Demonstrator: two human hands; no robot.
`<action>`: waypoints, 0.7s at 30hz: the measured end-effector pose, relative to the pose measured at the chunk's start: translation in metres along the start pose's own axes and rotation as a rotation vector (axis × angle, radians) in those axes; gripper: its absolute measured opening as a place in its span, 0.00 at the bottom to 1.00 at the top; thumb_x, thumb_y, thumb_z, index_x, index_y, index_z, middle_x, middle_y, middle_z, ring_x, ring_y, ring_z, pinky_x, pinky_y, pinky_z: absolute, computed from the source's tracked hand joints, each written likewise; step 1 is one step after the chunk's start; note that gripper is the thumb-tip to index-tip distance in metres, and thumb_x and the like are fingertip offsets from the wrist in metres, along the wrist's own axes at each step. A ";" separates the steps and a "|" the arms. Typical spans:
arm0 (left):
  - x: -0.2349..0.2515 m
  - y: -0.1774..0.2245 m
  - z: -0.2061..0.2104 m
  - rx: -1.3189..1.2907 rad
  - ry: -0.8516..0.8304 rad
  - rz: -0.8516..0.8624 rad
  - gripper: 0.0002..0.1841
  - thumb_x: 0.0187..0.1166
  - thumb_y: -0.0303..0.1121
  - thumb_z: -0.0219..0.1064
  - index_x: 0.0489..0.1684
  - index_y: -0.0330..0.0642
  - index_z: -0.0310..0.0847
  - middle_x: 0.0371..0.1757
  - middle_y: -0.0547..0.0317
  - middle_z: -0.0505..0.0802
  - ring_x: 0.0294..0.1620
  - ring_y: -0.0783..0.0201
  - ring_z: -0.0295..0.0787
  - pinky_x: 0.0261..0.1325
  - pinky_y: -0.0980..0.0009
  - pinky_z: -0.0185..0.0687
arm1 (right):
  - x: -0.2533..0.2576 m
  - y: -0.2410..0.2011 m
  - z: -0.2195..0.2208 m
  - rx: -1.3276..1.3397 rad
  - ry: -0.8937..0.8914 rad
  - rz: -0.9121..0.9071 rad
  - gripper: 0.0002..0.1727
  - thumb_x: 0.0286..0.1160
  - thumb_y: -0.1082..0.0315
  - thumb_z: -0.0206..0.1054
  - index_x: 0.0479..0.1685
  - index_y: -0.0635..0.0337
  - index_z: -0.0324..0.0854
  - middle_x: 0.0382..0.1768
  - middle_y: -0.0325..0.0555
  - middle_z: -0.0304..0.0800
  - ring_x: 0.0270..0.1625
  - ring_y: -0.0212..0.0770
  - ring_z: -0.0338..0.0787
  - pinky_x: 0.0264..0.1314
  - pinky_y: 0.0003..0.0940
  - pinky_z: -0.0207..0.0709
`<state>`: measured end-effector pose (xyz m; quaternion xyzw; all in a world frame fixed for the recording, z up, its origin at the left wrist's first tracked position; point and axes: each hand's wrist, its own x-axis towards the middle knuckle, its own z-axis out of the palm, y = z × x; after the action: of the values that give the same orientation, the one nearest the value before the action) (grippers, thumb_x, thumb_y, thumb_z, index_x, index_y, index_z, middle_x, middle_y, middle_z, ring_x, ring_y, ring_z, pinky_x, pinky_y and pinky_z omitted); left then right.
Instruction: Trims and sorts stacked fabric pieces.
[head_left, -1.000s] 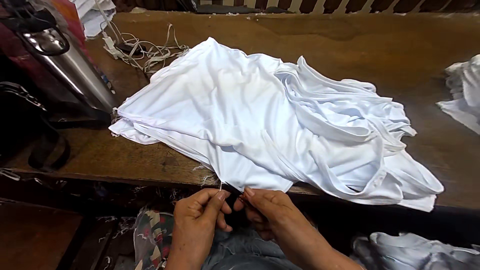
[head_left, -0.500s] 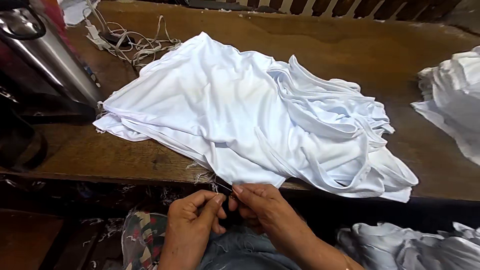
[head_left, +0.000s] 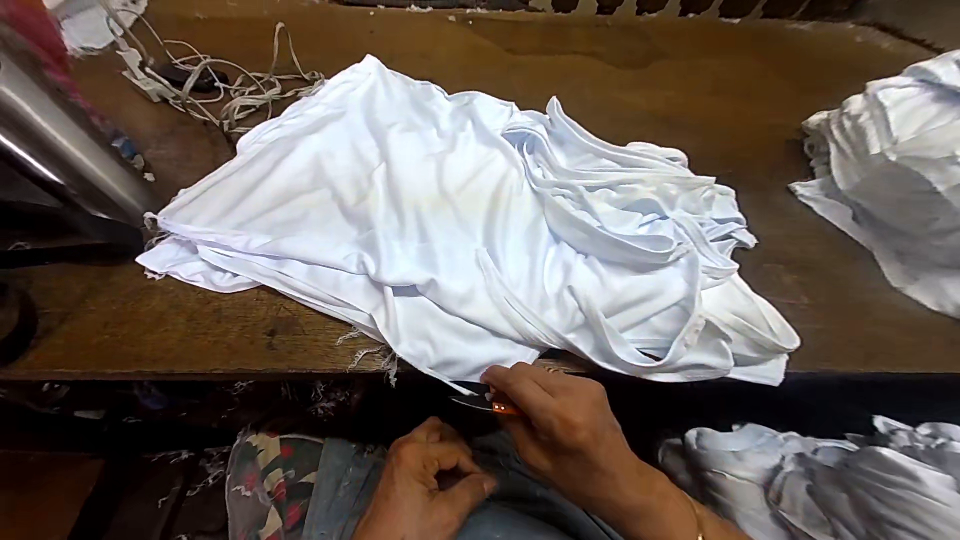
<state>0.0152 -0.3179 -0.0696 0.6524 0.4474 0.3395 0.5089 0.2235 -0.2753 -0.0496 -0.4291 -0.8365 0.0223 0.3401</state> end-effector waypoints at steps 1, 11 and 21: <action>0.000 -0.001 0.001 0.000 0.013 0.008 0.11 0.71 0.40 0.78 0.23 0.43 0.92 0.43 0.59 0.93 0.50 0.73 0.88 0.50 0.77 0.85 | 0.004 0.001 -0.001 0.042 0.006 0.003 0.09 0.74 0.67 0.63 0.43 0.54 0.89 0.26 0.35 0.85 0.26 0.32 0.84 0.24 0.30 0.76; 0.013 0.021 0.000 -0.374 0.179 -0.135 0.11 0.84 0.32 0.66 0.45 0.35 0.94 0.41 0.51 0.96 0.32 0.63 0.94 0.31 0.68 0.93 | 0.102 0.051 -0.066 0.350 0.102 0.286 0.03 0.74 0.67 0.72 0.37 0.56 0.87 0.23 0.31 0.82 0.21 0.22 0.74 0.23 0.20 0.68; 0.030 0.033 0.015 -0.533 0.293 -0.240 0.10 0.83 0.28 0.66 0.49 0.30 0.90 0.29 0.50 0.95 0.17 0.67 0.86 0.17 0.73 0.84 | 0.028 0.032 -0.049 0.464 -0.066 0.283 0.06 0.71 0.68 0.66 0.42 0.51 0.87 0.22 0.25 0.82 0.19 0.20 0.76 0.17 0.16 0.70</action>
<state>0.0478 -0.2983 -0.0422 0.3832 0.4850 0.4726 0.6282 0.2637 -0.2471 -0.0079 -0.4514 -0.7512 0.2750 0.3954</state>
